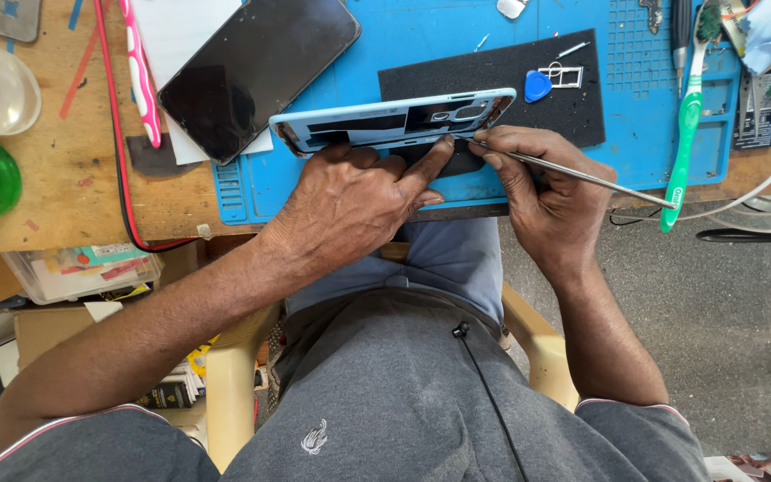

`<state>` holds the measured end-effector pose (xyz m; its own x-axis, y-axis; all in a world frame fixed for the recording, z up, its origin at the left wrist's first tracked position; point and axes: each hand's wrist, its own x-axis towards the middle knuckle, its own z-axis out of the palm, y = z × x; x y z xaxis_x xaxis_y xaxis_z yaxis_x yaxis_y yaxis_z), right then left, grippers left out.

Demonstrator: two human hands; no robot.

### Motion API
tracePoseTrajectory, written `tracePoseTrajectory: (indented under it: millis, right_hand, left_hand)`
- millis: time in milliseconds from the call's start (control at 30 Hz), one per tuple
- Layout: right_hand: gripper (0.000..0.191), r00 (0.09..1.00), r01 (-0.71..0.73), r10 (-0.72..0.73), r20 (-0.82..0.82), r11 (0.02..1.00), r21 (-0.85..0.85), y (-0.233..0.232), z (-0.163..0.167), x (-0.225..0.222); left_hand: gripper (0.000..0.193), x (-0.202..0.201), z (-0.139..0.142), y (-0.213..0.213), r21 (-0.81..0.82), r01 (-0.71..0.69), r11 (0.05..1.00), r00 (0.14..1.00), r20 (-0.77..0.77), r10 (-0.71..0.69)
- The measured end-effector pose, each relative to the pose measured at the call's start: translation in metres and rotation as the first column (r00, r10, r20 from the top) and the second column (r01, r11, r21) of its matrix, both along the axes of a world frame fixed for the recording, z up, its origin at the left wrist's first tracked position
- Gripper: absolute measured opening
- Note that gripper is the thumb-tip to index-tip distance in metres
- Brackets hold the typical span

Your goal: The person uses a metal prying tool to carefully pry and separate the back cover of a light blue smartphone. They work along the edges and around the camera module, then reassemble the phone and test the screen by turning it on.

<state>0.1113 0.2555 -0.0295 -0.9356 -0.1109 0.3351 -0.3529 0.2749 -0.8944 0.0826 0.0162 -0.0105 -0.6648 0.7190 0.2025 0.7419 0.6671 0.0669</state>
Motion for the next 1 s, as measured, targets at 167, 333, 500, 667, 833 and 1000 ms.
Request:
tracePoseTrajectory:
  millis: [167,333,500,667,833,1000]
  right_hand:
    - [0.012,1.000,0.024,-0.024,0.006,0.999,0.038,-0.001,0.003,0.000]
    - [0.012,1.000,0.021,-0.022,0.007,0.997,0.068,-0.001,0.006,0.000]
    - [0.014,1.000,0.009,-0.006,-0.027,0.994,0.111,0.000,0.008,-0.001]
    - [0.018,0.996,-0.009,0.022,0.081,0.988,-0.153,0.005,0.009,0.000]
    - [0.016,0.989,0.038,0.036,0.142,0.874,-0.484,0.015,0.007,-0.008]
    - [0.012,0.997,-0.015,0.045,0.069,0.922,-0.387,0.013,0.003,-0.005]
  left_hand:
    - [0.053,0.000,-0.003,-0.003,0.049,0.010,0.999,1.000,0.004,-0.011]
    - [0.052,-0.004,0.001,-0.001,0.106,-0.002,0.994,0.990,0.143,-0.013]
    - [0.048,-0.006,0.007,-0.001,0.110,-0.010,0.994,0.978,0.208,-0.013]
    - [0.048,-0.007,0.010,0.002,0.053,-0.015,0.998,0.980,0.197,0.004]
    - [0.047,-0.009,0.009,0.004,0.068,-0.019,0.997,0.992,0.124,0.011]
    - [0.048,-0.009,0.004,0.004,0.081,-0.017,0.997,0.995,0.099,0.009]
